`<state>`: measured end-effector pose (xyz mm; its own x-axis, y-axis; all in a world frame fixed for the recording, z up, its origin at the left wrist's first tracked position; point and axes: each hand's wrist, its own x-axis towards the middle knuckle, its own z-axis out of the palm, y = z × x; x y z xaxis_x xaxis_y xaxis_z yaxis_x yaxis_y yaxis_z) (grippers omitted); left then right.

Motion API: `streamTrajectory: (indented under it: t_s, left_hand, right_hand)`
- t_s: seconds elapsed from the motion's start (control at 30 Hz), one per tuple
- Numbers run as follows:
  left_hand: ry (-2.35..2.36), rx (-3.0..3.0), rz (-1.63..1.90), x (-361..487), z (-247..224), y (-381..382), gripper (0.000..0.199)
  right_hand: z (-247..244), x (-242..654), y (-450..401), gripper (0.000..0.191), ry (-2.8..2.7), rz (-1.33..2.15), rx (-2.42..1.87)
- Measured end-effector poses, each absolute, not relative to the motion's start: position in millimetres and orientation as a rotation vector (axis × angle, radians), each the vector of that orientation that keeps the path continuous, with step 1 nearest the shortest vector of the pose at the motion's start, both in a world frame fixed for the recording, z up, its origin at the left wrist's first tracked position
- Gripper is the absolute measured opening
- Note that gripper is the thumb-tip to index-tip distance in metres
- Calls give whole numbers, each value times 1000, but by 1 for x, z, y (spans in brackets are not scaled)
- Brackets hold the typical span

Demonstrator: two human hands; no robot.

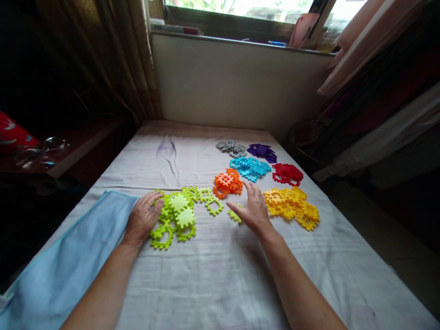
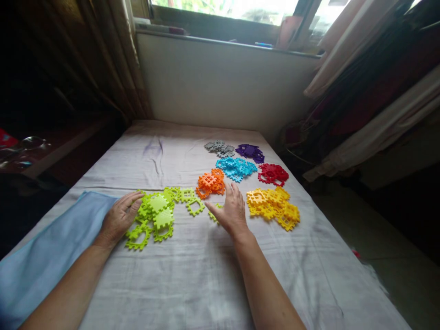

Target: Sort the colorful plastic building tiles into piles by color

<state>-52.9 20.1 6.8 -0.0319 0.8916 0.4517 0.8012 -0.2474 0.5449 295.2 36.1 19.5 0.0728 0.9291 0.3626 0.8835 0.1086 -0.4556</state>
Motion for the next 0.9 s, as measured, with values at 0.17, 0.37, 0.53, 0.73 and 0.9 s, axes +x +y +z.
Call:
streamTrajectory:
  t_s: [0.17,0.37,0.53,0.73,0.9]
  left_hand:
    - [1838,2130,1150,-55,6,21,53]
    - [1863,2134,1143,-55,1,21,51]
    - [1864,2126,1159,-55,-1,21,49]
    - [1877,2137,1148,-55,-1,19,50]
    - [1882,2163,1130,-55,-1,18,48]
  right_hand:
    - [16,272,94,89,-1856,198,-1749]
    - [3,263,121,75,-1954,152,-1727]
    - [1,255,141,65,-1991,127,-1680]
    - [2,236,172,58,-2077,166,-1562]
    - [6,228,205,55,-2079,183,-1589]
